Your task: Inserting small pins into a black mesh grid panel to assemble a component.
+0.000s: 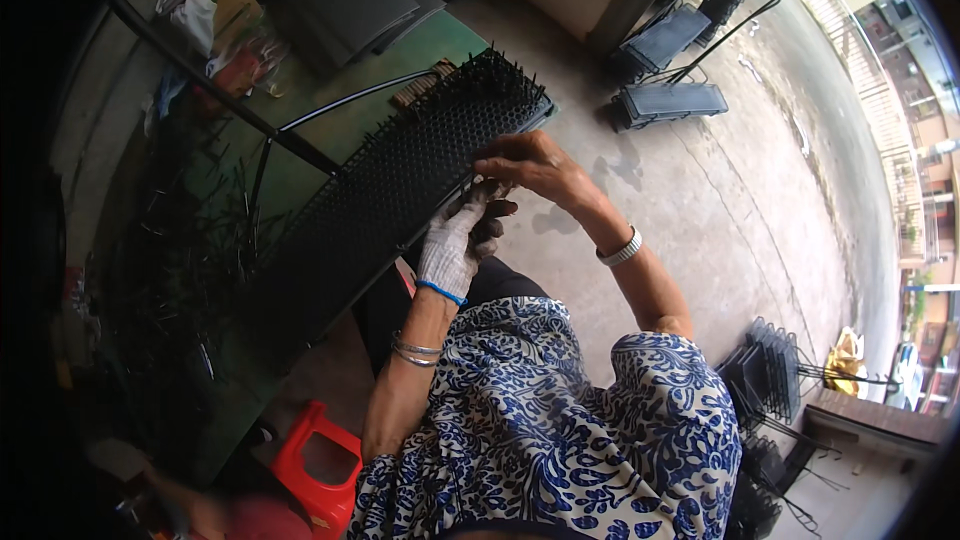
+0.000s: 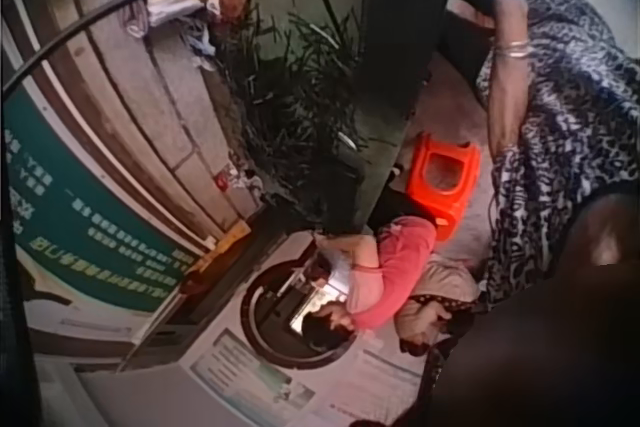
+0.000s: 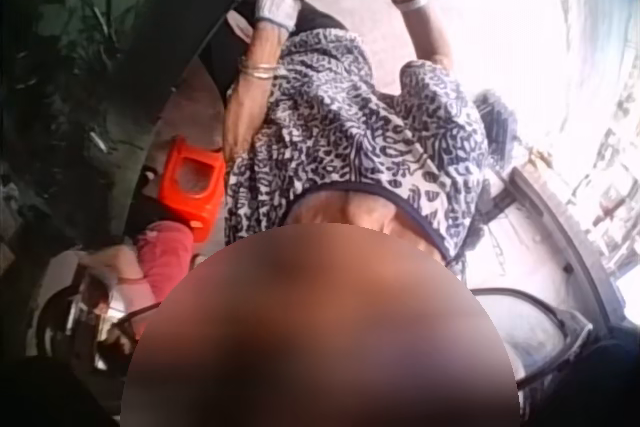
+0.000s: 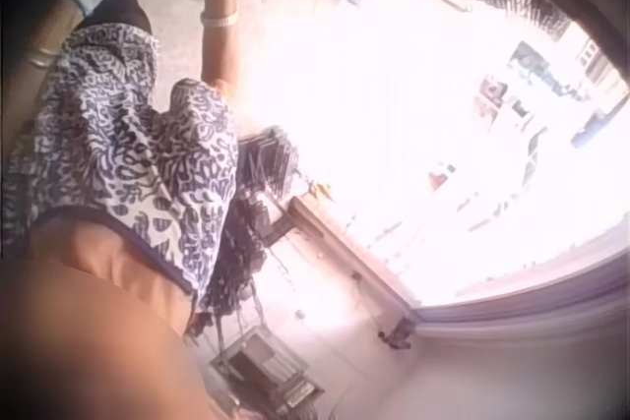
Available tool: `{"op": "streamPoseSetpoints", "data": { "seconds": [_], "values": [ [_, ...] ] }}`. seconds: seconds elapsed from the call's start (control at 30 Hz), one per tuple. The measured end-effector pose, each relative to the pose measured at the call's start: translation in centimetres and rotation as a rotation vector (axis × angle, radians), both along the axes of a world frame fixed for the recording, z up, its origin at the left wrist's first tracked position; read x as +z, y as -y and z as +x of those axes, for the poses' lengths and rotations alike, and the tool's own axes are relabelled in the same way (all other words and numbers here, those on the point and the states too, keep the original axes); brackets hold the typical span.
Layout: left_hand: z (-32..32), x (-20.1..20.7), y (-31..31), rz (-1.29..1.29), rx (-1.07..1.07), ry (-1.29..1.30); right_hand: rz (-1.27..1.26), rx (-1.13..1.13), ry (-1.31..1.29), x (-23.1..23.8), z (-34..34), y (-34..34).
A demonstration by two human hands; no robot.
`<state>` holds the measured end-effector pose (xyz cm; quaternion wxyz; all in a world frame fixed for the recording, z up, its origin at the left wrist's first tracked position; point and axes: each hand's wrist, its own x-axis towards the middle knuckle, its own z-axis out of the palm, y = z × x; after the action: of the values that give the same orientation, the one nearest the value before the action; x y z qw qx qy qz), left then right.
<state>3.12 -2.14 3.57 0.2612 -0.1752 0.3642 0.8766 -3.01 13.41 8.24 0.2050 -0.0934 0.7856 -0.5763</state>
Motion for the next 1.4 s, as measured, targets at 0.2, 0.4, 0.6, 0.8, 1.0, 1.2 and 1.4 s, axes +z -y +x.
{"op": "streamPoseSetpoints", "data": {
  "seconds": [0.2, 0.4, 0.6, 0.8, 1.0, 1.2, 1.4],
  "values": [
    [-0.1, 0.3, 0.1, -0.058, -0.023, -0.014, 0.065, -0.03, -0.061, -1.4, 0.2, -0.4],
    [-0.1, 1.2, -0.2, -0.059, -0.002, -0.022, 0.093, -0.082, 0.013, -0.1, 0.0, 0.1],
    [-0.3, -0.2, -0.2, -0.077, -0.08, -0.043, 0.013, 0.015, -0.073, -0.4, -0.2, -0.4],
    [-0.5, -1.9, -0.4, 0.02, 0.106, -0.059, 0.058, -0.262, -0.324, 1.5, -1.3, -0.5],
    [-0.5, -1.8, 0.7, 0.132, -0.065, 0.028, 0.183, -0.459, -0.824, -1.2, -5.2, -0.6],
    [-0.2, -1.6, -0.5, 0.132, 0.019, 0.037, 0.33, -0.425, -0.987, -1.7, -6.9, -0.7],
    [0.1, -0.3, -0.2, 0.126, -0.01, 0.058, 0.315, -0.426, -0.953, -2.1, -7.0, -0.8]
  ]
}}
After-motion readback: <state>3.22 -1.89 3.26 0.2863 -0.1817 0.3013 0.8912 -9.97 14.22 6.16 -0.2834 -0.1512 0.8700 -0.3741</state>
